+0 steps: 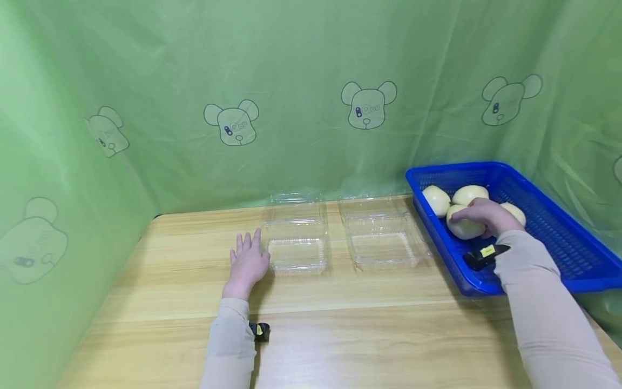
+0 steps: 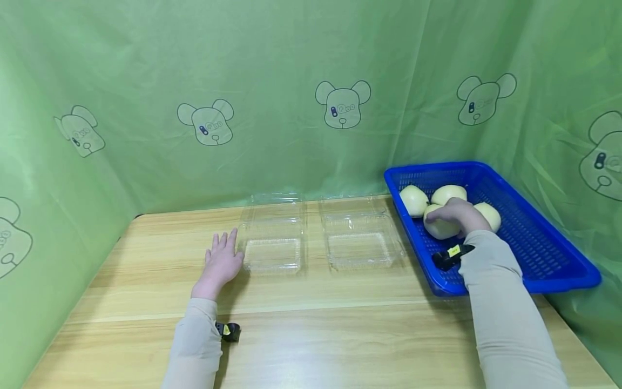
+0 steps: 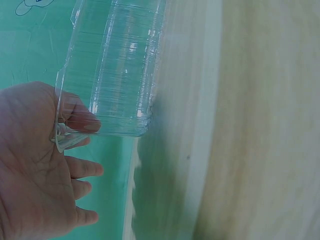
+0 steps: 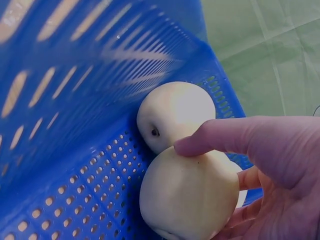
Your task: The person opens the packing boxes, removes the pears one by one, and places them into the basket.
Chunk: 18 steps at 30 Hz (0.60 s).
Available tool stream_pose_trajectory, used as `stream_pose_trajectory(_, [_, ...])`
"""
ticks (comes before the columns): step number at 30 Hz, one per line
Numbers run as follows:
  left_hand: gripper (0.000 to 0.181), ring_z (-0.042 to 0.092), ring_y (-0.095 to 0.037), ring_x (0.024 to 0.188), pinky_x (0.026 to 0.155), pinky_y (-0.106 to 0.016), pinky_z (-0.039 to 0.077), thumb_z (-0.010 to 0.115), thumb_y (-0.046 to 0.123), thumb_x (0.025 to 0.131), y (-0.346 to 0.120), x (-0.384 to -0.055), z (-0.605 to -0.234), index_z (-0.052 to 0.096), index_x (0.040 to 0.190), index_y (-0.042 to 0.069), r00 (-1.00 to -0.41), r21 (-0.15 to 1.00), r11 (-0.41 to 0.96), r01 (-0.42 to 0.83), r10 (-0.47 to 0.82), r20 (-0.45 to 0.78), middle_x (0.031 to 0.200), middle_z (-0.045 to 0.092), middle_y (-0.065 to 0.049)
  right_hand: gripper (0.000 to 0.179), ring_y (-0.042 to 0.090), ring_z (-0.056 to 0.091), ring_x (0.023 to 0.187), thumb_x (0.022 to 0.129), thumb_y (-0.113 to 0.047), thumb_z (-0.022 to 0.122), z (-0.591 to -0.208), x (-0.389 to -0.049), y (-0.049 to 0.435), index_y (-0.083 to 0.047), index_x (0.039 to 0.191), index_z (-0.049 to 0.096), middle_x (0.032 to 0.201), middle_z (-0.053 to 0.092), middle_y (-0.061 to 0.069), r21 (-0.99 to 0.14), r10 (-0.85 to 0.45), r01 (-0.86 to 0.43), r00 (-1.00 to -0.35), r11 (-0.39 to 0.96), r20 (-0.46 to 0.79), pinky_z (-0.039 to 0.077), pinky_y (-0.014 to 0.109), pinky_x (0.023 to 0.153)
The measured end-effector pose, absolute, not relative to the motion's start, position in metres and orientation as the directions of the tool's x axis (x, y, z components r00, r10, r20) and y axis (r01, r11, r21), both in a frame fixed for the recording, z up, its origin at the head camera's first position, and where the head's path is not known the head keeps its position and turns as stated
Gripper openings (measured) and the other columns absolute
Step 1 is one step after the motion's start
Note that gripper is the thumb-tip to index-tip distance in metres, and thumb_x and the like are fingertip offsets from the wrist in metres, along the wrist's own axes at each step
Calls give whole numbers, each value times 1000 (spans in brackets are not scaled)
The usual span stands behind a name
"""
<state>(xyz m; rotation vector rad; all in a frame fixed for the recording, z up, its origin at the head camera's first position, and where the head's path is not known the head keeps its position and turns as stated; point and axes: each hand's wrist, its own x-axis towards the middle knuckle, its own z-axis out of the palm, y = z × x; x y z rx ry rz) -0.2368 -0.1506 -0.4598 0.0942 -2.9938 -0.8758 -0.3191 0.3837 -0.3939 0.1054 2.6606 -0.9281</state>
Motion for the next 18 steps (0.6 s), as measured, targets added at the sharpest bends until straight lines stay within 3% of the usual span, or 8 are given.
stream_pose_trajectory(9, [65,-2,-42,151,120,-65,1,42,22,99,-150,-236,-459,16,157,11,-998,545,837,-46,-59,6,162,12,-24,56,46,49,105,89,-35,62,-392,-316,383,11,110,36,115,39,33,-602,-29,184,-945,777,-326,57,55,74])
stream_pose_trajectory(18, [65,-3,-42,151,120,-65,1,41,23,99,-151,-238,-460,15,157,11,-998,540,840,-44,-57,7,162,12,-23,65,45,50,103,87,-35,66,-386,-316,381,14,114,34,116,39,34,-572,-8,184,-948,800,-317,57,53,71])
